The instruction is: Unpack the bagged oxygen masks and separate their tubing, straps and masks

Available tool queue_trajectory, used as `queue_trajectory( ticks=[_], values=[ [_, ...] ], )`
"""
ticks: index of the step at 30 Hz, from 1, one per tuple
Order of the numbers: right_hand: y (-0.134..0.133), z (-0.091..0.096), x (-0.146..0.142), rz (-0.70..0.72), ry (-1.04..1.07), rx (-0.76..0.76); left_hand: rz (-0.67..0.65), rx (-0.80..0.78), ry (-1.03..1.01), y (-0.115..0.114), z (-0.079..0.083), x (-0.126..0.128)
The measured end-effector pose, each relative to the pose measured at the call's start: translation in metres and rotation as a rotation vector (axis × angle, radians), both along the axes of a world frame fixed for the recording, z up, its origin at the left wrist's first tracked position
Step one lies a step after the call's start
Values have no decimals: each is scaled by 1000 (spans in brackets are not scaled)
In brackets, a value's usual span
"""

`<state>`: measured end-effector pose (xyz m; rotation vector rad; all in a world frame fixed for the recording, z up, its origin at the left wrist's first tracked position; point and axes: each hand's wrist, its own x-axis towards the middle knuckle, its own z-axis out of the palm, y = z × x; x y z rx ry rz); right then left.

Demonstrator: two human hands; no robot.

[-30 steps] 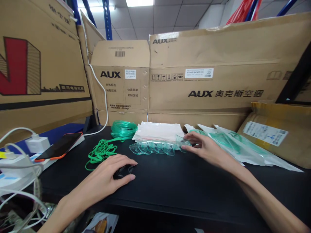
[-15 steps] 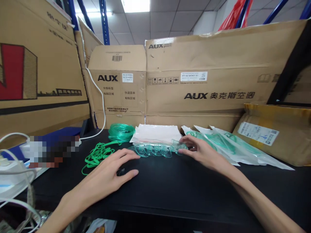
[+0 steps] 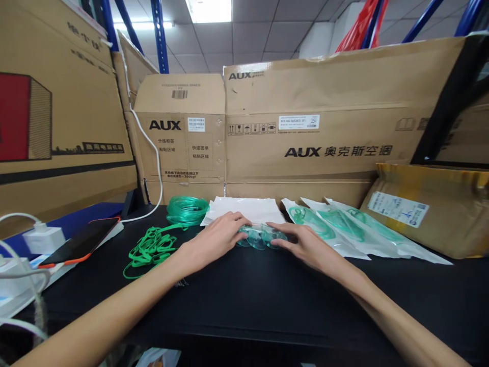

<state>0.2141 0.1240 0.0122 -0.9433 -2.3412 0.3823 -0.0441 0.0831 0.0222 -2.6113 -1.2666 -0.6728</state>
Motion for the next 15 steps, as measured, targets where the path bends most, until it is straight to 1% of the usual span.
queue_trajectory(
  ticks=[6, 10, 12, 13, 15],
  values=[
    [-2, 1, -5, 56, -92, 36, -23, -17, -21, 0, 1, -2],
    [5, -5, -7, 26, -208, 157, 4, -15, -14, -2, 1, 0],
    [7, -6, -9, -1, -251, 246, 16, -12, -3, -4, 2, 1],
    [6, -4, -11, -13, -245, 315, 22, -7, 1, -6, 4, 1],
    [-4, 3, -14, -35, -191, 522, 42, 19, -2, -10, 9, -3]
  ],
)
